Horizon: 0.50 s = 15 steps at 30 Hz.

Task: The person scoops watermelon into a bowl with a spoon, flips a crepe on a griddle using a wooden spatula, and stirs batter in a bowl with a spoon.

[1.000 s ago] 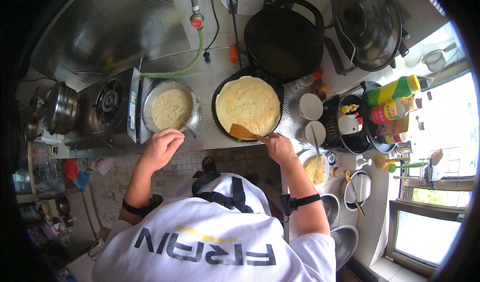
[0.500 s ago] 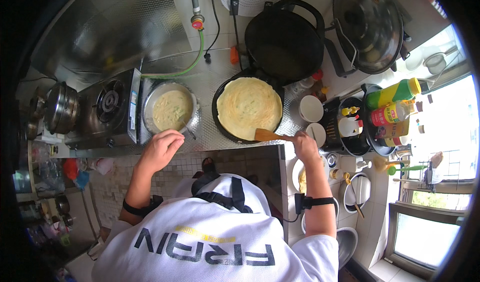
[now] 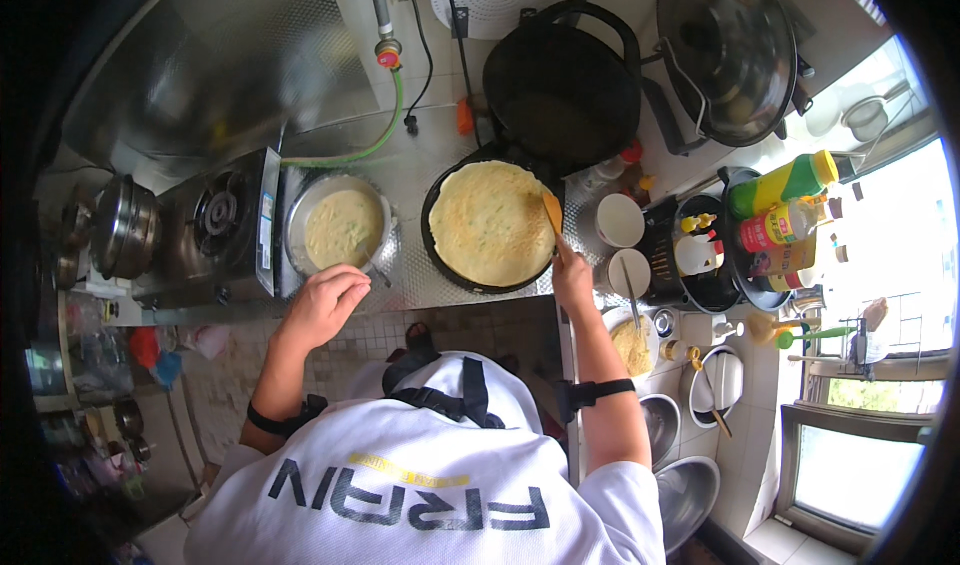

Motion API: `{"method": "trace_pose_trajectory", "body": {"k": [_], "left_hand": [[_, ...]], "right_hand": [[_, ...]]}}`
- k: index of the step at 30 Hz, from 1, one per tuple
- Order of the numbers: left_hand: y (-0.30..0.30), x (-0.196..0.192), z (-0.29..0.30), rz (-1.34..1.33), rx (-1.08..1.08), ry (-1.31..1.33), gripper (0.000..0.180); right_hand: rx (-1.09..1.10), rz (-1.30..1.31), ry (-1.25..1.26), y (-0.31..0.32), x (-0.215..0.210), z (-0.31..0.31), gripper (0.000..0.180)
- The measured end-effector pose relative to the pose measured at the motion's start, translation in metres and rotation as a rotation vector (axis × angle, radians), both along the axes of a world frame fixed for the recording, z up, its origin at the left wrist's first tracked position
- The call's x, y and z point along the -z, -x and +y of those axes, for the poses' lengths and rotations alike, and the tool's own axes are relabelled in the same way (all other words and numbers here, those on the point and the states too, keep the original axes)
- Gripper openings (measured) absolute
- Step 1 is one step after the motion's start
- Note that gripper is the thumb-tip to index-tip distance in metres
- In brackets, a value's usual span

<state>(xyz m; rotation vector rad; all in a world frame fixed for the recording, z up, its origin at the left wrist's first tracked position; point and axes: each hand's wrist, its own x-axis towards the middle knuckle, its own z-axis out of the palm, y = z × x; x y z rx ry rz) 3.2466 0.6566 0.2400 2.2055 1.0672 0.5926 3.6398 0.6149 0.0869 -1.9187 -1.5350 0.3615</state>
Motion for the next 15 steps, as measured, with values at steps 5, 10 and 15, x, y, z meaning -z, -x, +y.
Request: {"method": "trace_pose_trajectory", "body": {"k": [5, 10, 15], "left_hand": [[0.001, 0.0, 0.001, -0.011, -0.013, -0.033, 0.02], [0.006, -0.004, 0.0, 0.005, -0.011, -0.002, 0.018], [0.012, -0.005, -0.002, 0.025, -0.047, 0.005, 0.019]], "right_hand": [[0.061, -0.026, 0.069, 0.036, 0.003, 0.024, 0.046], [0.069, -0.028, 0.043, 0.053, 0.011, 0.042, 0.045], [0.065, -0.067, 0.117, 0.063, 0.016, 0.053, 0.041]]}}
